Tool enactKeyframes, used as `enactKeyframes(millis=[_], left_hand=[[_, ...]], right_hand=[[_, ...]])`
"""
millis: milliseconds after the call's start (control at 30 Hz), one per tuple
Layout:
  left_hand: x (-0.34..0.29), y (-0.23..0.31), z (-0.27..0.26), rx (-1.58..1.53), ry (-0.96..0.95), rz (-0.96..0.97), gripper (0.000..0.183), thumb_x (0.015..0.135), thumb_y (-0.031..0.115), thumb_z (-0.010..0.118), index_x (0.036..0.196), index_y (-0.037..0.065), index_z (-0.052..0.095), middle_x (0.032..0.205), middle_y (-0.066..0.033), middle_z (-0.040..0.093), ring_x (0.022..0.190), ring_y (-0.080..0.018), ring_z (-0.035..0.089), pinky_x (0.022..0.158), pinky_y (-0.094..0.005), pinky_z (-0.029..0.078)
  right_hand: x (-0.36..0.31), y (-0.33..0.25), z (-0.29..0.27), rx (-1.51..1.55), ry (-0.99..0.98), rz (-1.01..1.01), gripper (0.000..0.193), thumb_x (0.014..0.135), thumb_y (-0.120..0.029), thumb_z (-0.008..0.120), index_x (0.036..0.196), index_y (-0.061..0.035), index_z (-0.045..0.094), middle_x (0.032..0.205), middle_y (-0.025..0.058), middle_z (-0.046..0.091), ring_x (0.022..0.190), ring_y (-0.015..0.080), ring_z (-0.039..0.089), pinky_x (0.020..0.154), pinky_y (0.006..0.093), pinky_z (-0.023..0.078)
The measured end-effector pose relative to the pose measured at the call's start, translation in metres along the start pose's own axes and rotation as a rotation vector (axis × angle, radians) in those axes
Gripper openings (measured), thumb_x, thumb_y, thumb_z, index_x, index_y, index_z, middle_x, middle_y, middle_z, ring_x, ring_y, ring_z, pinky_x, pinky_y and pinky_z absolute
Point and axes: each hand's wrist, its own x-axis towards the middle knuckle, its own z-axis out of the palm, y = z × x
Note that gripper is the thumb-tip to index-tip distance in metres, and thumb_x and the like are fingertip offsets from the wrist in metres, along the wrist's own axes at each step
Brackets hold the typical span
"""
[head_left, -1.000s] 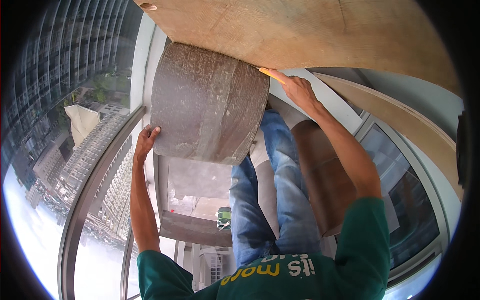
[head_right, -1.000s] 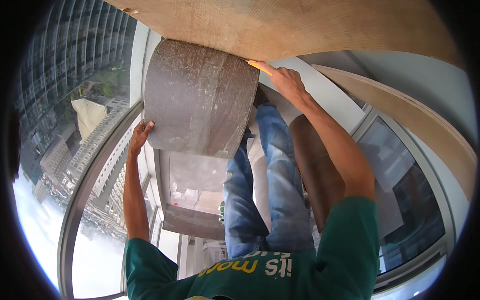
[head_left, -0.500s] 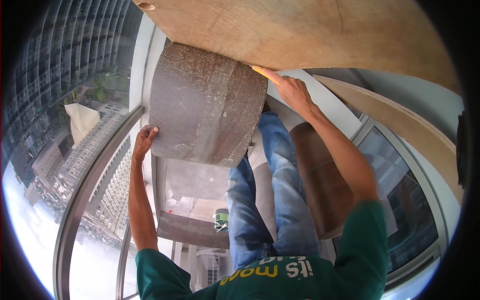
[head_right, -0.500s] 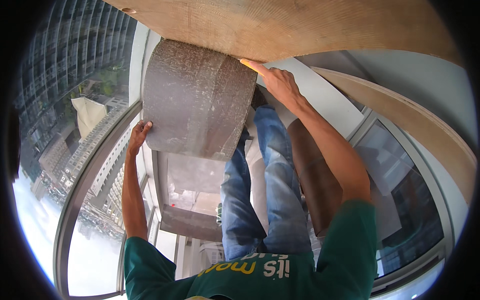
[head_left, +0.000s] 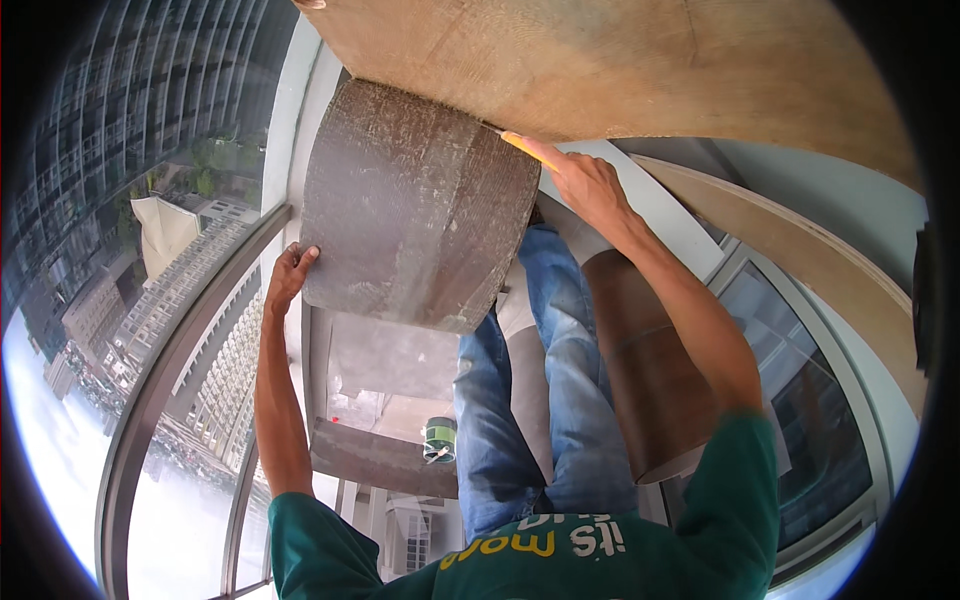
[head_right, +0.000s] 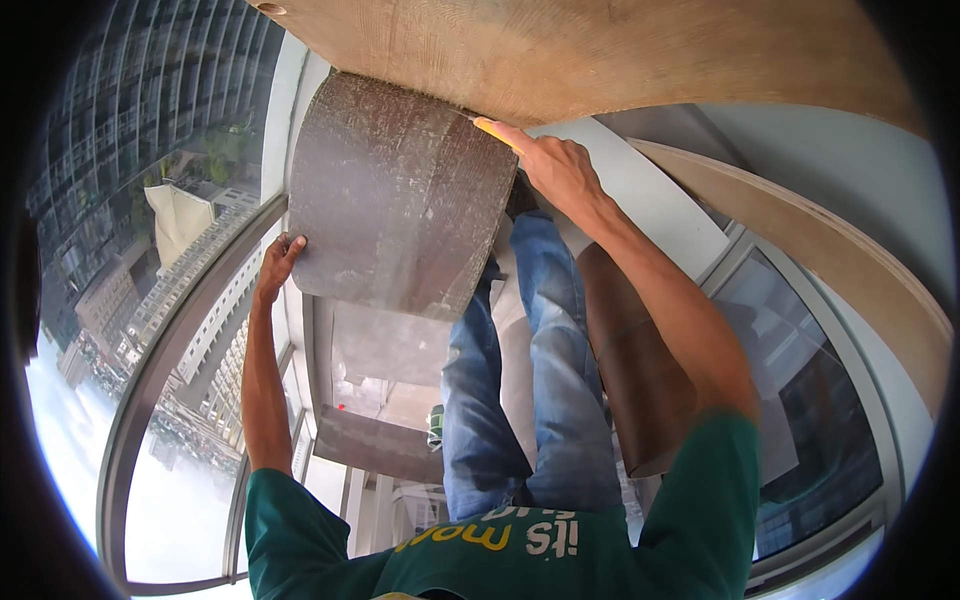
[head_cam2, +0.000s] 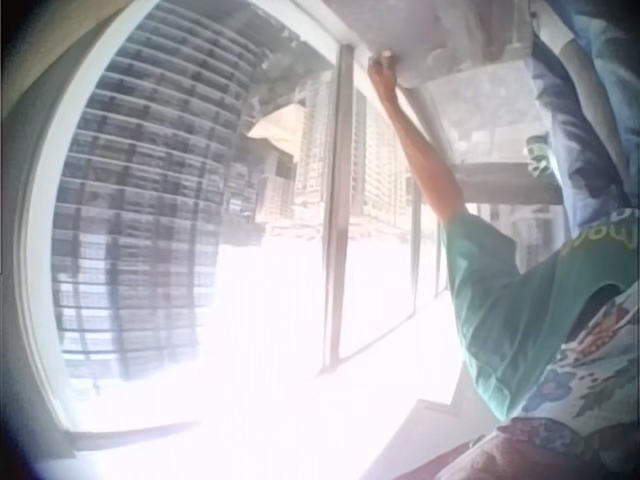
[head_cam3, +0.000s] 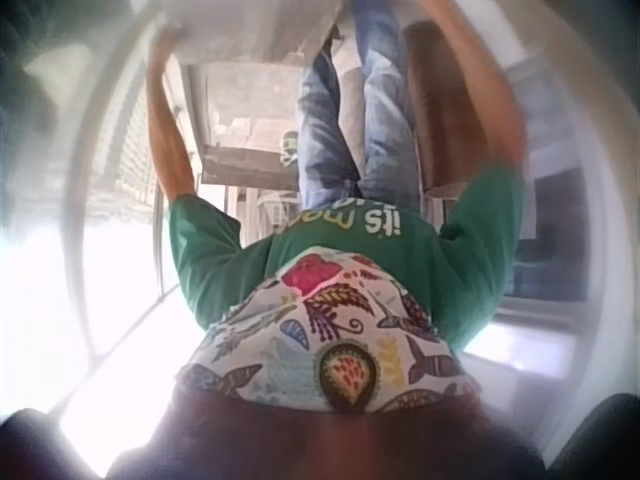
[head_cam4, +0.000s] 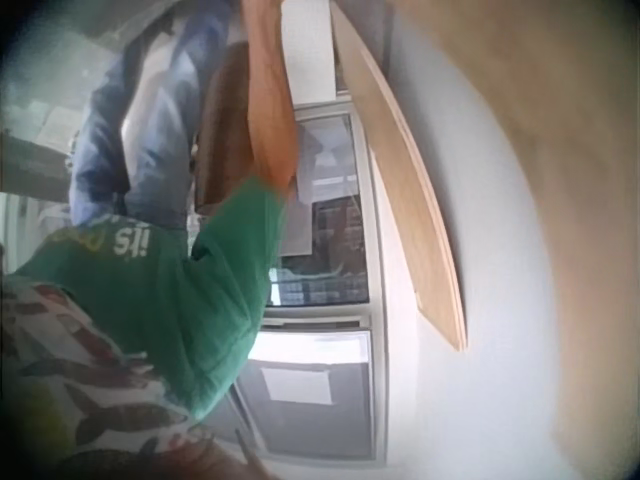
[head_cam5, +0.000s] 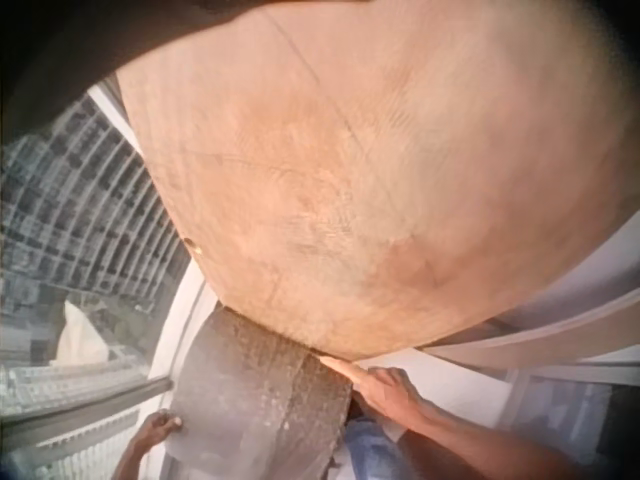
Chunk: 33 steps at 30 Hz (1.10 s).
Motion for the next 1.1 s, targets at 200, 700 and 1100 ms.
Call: enactKeyframes(millis=[200,700,1100], left_hand=[[0.007,-0.014,-0.003,0.013,-0.012,0.016,0.057,0.092,0.043,0.065,0.115,-0.009,0.058,0.099,-0.0106,0.064,0.091,-0.0168,0.057,0.086,-0.0303,0.044],[0.006,-0.002,-0.001,0.075,0.023,0.020,0.048,0.091,0.042,0.066,0.105,-0.004,0.061,0.091,-0.0093,0.064,0.085,-0.0154,0.056,0.081,-0.0297,0.045],[0.008,-0.002,0.000,0.034,0.014,0.020,0.044,0.092,0.039,0.066,0.107,-0.002,0.062,0.092,-0.0100,0.066,0.086,-0.0162,0.059,0.080,-0.0306,0.047]], right_hand=[[0.044,0.018,0.057,0.005,0.179,-0.001,0.053,0.091,-0.007,0.056,0.140,-0.0266,0.048,0.073,0.0183,0.066,0.065,0.0373,0.065,0.063,0.0479,0.052],[0.093,-0.026,0.056,-0.048,0.128,-0.038,0.049,0.092,-0.008,0.054,0.139,-0.0211,0.051,0.080,0.0198,0.069,0.076,0.0381,0.068,0.069,0.0494,0.054],[0.136,-0.065,0.054,-0.026,0.166,-0.084,0.043,0.094,-0.012,0.053,0.136,-0.0222,0.054,0.086,0.0192,0.069,0.078,0.0373,0.067,0.072,0.0487,0.053]])
